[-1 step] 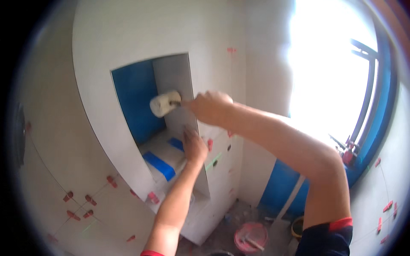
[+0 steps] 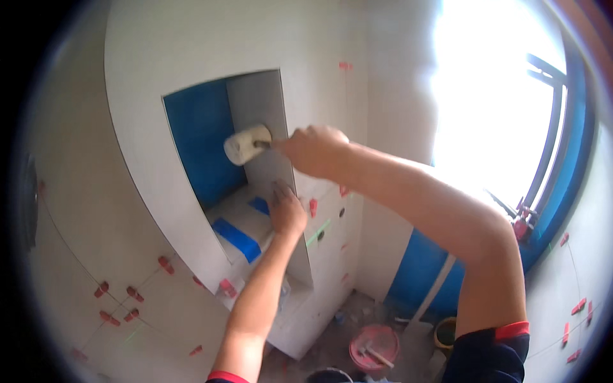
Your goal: The person cuts a ceramic tile using an angle grinder, applies adhesive to the back of the tile with a notched trowel, and installs the tile into a recessed wall niche. They use a rubber mallet to secure the tile and a measuring tape to check dimensions.
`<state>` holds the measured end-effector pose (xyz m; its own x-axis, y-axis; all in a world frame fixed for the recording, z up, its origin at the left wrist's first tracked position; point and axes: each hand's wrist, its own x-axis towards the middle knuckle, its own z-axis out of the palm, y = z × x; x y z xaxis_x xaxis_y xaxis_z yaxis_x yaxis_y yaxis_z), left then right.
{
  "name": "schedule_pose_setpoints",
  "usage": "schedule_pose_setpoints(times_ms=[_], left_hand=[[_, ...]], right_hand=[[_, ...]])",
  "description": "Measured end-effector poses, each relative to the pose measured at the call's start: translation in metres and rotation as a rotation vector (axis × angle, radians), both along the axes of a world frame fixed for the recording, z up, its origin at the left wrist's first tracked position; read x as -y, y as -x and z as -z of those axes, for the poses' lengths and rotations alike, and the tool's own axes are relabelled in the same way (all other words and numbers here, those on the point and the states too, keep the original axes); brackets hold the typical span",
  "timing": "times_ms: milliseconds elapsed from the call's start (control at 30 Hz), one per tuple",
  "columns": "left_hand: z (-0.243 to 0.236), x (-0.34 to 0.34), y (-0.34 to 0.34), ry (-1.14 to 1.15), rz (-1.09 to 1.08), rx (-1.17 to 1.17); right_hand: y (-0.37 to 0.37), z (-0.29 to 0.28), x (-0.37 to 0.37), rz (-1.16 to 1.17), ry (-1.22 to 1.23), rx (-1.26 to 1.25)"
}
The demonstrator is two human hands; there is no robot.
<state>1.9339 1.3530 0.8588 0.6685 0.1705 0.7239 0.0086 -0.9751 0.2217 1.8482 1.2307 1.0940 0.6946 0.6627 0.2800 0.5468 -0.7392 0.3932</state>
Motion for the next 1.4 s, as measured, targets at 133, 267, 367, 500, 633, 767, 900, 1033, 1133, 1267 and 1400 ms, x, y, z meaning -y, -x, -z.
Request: schedule_pose_setpoints(times_ms=[133, 267, 367, 500, 633, 767, 900, 1033, 1133, 1267, 1400], left_hand=[[-0.006, 0.006, 0.027, 0.011, 0.109, -0.079], [0.009, 0.001, 0.026, -0.077, 0.062, -0.021], [0.011, -0.002, 0.030, -0.144, 0.063, -0.055], [0.008, 0.000, 0.030, -0.142, 0.093, 0.016], [0.003, -0.004, 0.036, -0.140, 0.131, -0.030], [0.006, -0.008, 0.035, -0.155, 0.132, -0.020], [-0.002, -0.016, 0.038, -0.057, 0.236, -0.106], [-0.051, -0.053, 0.038, 0.543, 0.557, -0.129], [-0.065, -0.057, 0.035, 0.751, 0.530, -0.107], [-0.043, -0.053, 0.011, 0.554, 0.530, -0.093], [-0.030, -0.027, 0.015, 0.399, 0.489, -0.144]], right_hand=[[-0.003, 0.000, 0.002, -0.037, -0.023, 0.018], [0.011, 0.012, -0.003, -0.160, 0.022, 0.056], [0.016, 0.017, 0.000, -0.146, 0.085, -0.007], [0.007, 0.023, -0.008, -0.157, 0.063, -0.013], [0.014, 0.024, -0.007, -0.155, 0.114, -0.011], [0.004, 0.031, -0.009, -0.094, 0.069, 0.038], [-0.009, 0.028, -0.002, -0.152, 0.022, 0.065], [-0.002, 0.014, 0.003, -0.069, 0.030, 0.051], [0.005, 0.007, 0.011, -0.090, 0.041, 0.116], [0.017, 0.003, 0.004, -0.229, -0.029, 0.112], [0.041, 0.007, 0.002, -0.236, 0.067, 0.048]])
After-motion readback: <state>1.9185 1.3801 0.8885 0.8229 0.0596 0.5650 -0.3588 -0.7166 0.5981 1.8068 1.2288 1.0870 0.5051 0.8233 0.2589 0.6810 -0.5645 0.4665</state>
